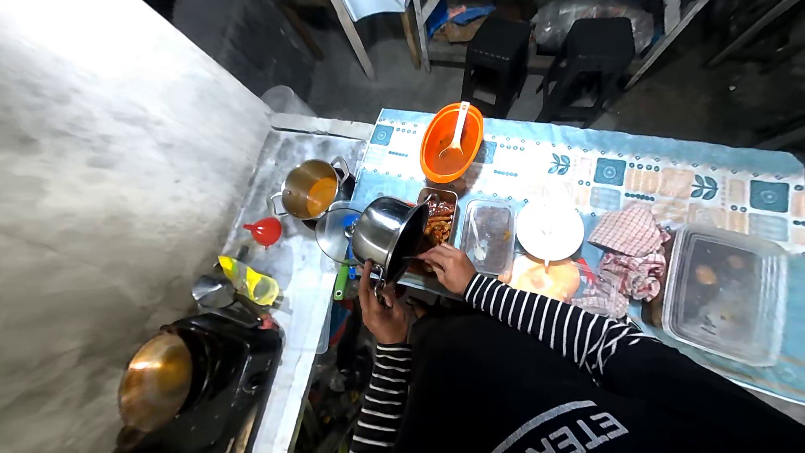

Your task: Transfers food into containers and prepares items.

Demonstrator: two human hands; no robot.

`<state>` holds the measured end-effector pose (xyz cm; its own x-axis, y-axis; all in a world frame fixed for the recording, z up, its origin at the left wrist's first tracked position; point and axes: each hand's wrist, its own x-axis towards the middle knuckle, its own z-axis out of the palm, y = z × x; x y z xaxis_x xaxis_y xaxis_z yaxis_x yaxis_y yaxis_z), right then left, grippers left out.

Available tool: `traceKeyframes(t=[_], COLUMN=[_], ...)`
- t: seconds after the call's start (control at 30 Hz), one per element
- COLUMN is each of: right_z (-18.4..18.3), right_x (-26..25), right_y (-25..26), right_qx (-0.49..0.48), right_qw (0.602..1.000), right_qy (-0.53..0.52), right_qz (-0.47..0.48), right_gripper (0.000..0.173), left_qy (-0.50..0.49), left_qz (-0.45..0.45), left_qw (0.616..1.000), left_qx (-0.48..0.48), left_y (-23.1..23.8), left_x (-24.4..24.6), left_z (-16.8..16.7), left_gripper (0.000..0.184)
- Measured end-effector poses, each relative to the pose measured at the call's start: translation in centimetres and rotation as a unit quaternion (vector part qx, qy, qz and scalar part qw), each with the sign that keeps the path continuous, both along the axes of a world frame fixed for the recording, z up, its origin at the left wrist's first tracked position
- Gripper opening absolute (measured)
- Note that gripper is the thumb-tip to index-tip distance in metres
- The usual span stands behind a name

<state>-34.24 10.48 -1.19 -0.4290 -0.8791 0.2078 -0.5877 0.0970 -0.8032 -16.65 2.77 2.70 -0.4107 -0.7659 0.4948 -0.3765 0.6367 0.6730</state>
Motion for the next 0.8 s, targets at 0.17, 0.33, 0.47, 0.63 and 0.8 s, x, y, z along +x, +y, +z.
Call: traceKeyframes(t=[0.17,0.33,0.47,0.63,0.8], right_z=[2.8,4.1,3.8,5.0,4.1], right_x=[2.1,1.1,2.3,-1.4,-5.8], right_y=[-0.2,-1.3,-0.6,-1.9,-3.8], right_qx=[-0.095,0.227,0.112,0.303,0.200], right_qw=[0.993,0.963,0.983,0.950,0.974], right_qy=[-0.014,0.022,0.041,-0.034,-0.099], right_qz=[0.065,0.142,0.140,0.070,-0.046], right_gripper=[0.025,0.041,0.031,0.036,0.024], left_qy=[-0.012,-0.026,-0.028,-0.037,-0.029], left_qz=[-0.010,-0.016,-0.008,-0.006,0.001], left_qw=[1.000,0.999,0.999,0.998,0.999], left_qx=[0.001,-0.022,-0.038,-0.042,-0.038], left_y=[0.3,0.9,1.4,1.1,0.6], left_x=[-0.2,-0.9,-1.0,-0.7,-0.4], left_z=[-0.2,-0.1,-0.3,-0.2,-0.3], left_gripper=[0.023,0.017,0.018,0.018,0.014])
